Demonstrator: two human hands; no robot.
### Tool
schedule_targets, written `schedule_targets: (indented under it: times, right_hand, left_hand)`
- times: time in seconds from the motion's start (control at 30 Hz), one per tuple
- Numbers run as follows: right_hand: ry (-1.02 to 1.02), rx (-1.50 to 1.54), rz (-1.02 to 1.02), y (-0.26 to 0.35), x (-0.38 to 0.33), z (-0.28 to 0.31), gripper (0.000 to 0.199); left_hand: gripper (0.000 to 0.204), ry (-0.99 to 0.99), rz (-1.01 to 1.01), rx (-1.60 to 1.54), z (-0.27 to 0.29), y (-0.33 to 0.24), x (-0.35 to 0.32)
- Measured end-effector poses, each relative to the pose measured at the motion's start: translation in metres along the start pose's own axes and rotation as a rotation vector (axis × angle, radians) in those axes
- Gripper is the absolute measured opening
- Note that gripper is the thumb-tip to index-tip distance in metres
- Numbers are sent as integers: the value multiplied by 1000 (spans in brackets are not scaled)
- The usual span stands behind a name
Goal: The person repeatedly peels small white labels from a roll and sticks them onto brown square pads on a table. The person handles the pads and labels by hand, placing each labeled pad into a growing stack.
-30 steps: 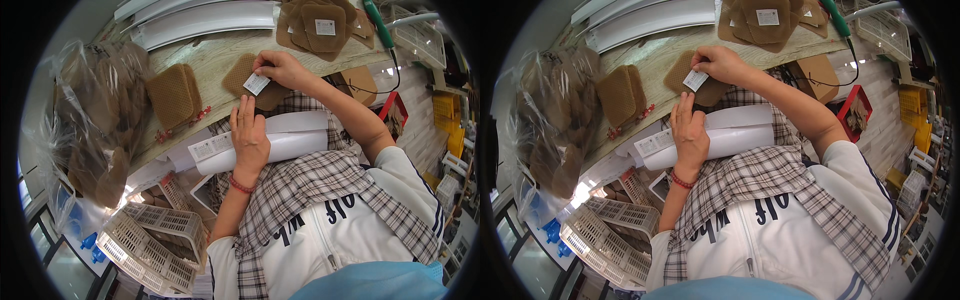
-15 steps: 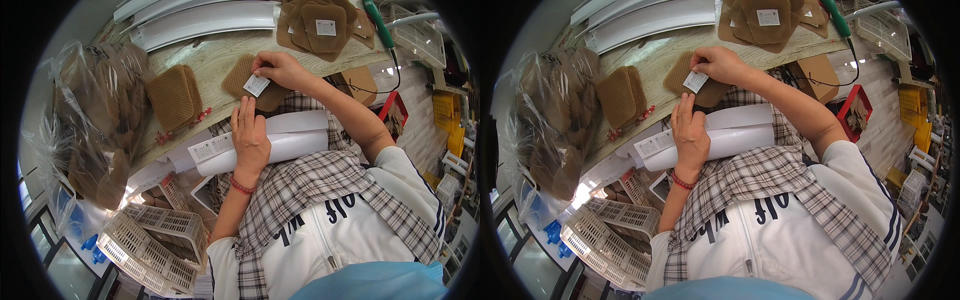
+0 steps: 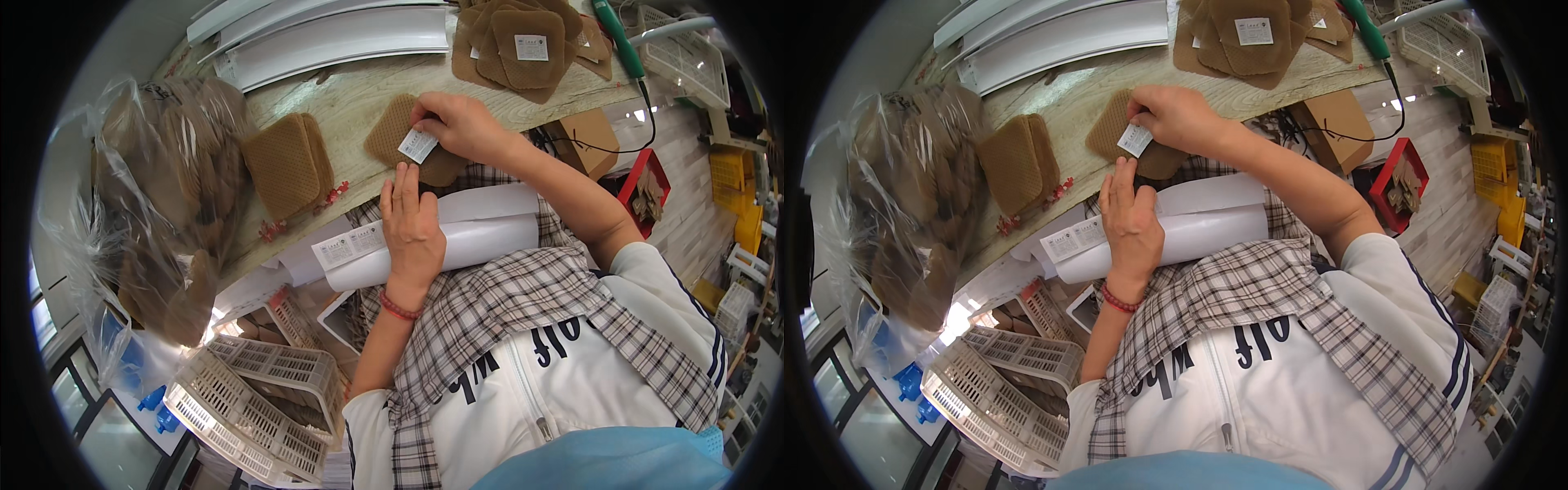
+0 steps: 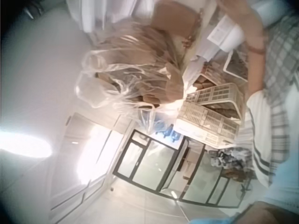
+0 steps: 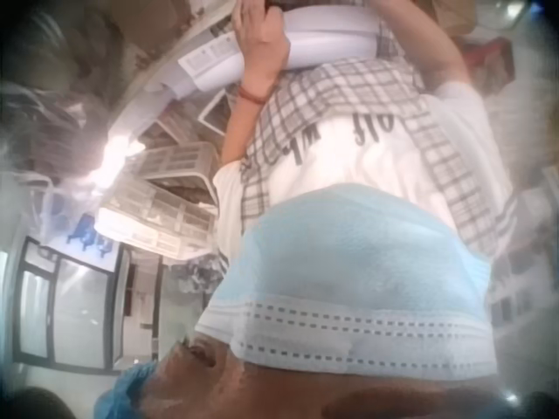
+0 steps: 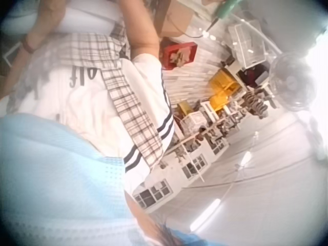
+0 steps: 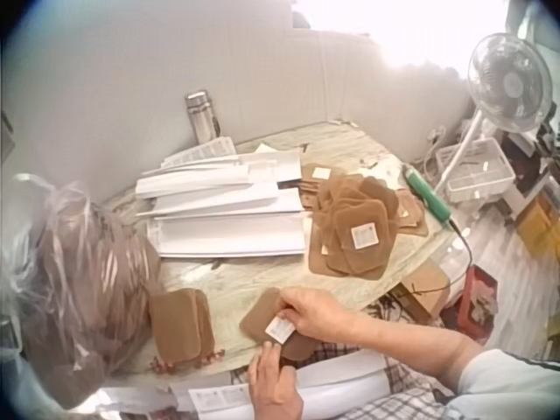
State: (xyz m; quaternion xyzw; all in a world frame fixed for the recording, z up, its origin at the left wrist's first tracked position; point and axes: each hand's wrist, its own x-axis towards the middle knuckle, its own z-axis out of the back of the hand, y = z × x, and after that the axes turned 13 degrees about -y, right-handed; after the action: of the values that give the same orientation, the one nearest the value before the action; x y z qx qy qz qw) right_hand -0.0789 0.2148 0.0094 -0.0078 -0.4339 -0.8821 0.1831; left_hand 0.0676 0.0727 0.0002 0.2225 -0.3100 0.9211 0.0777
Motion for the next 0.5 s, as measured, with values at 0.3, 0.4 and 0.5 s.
schedule_targets:
  times: [0.3,0.4,0.5]
  right_hand:
    - [-44,-46,136,-1,-2,-1,9]
    - [-37,-36,111,-2,-3,-1,9]
    - [-32,-6,85,-3,-2,0,10]
  left_hand:
    - [8,9,-20,39,-1,-2,0]
    - [8,9,-17,31,-1,-2,0]
    - [9,11,-16,30,-1,-2,0]
